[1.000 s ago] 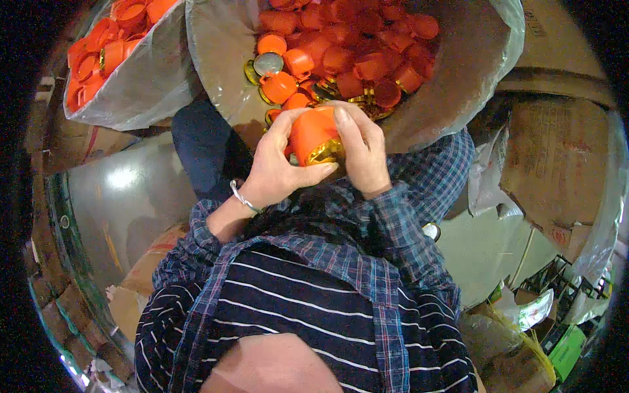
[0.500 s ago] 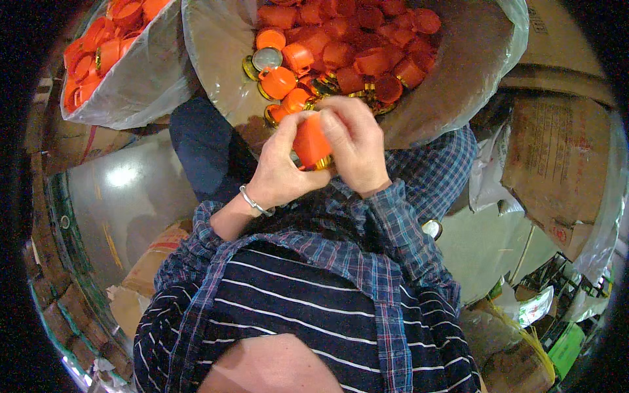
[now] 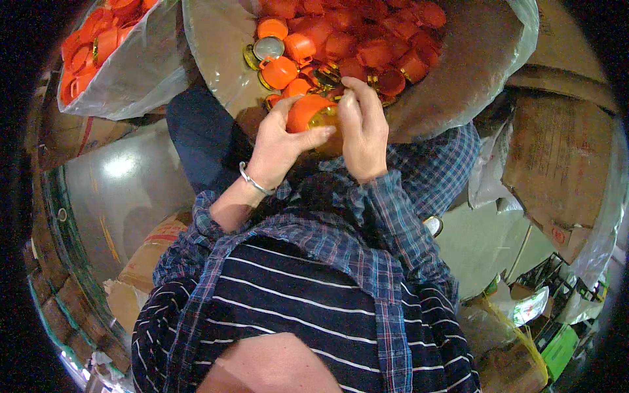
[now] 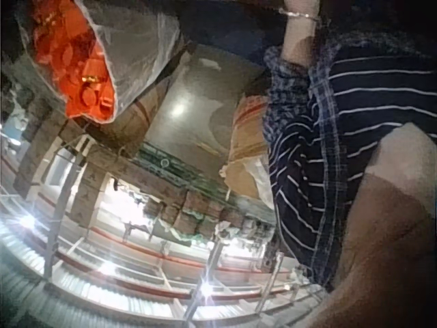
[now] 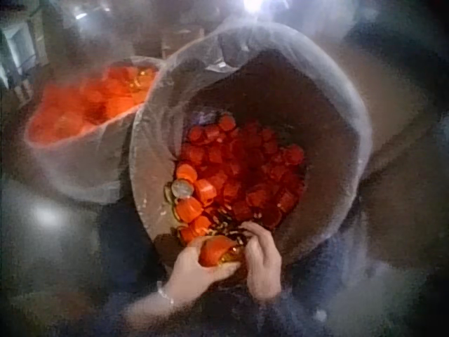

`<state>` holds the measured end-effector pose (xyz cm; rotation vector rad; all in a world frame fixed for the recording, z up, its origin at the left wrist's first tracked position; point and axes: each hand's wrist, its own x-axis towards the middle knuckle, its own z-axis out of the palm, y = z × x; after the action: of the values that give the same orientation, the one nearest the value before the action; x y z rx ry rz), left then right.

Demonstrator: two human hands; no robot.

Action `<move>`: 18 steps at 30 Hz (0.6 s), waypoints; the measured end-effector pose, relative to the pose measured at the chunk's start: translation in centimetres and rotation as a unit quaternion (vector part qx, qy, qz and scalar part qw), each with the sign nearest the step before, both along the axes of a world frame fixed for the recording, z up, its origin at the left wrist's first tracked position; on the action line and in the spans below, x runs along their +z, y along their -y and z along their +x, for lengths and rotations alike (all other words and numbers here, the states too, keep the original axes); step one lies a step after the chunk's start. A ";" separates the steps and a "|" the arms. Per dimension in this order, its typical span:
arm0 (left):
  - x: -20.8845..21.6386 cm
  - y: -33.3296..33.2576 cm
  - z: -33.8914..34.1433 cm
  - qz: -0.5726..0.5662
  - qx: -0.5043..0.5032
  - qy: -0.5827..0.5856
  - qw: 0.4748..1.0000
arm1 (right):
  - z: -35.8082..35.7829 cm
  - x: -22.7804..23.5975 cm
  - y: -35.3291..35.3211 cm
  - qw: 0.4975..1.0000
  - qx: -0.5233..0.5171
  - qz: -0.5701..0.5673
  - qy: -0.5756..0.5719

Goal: The person sits on the floor and repeatedly picks orange plastic caps and gold metal rings from a large bag. They fit each ring onto a cap by hand and place the assembled unit into a second bag. The process continues throughout the clip with no tools used.

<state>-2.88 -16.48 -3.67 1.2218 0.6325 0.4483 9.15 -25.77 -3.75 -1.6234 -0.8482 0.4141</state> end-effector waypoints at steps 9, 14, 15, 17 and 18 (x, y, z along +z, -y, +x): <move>1.5 1.6 0.1 0.117 0.037 0.063 0.990 | -3.2 -1.9 -0.2 0.981 -0.047 0.036 -0.183; -0.7 -0.2 0.8 -0.322 0.128 0.081 0.935 | -2.3 -1.5 0.4 0.952 0.018 0.023 0.306; -1.1 -0.7 0.8 -0.346 0.126 0.070 0.927 | -1.9 -1.5 0.4 0.949 0.064 0.027 0.308; -1.6 -0.7 0.9 -0.317 0.147 0.072 0.934 | -1.5 -1.7 -0.1 0.962 0.084 -0.021 0.260; -1.6 -0.4 1.1 -0.264 0.167 0.085 0.946 | -1.3 -1.9 -0.4 0.971 0.072 -0.023 0.227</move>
<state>-1.78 -16.06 -5.26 0.5596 0.7552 0.6123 7.87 -25.33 -5.60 -1.7338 -1.3136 0.1618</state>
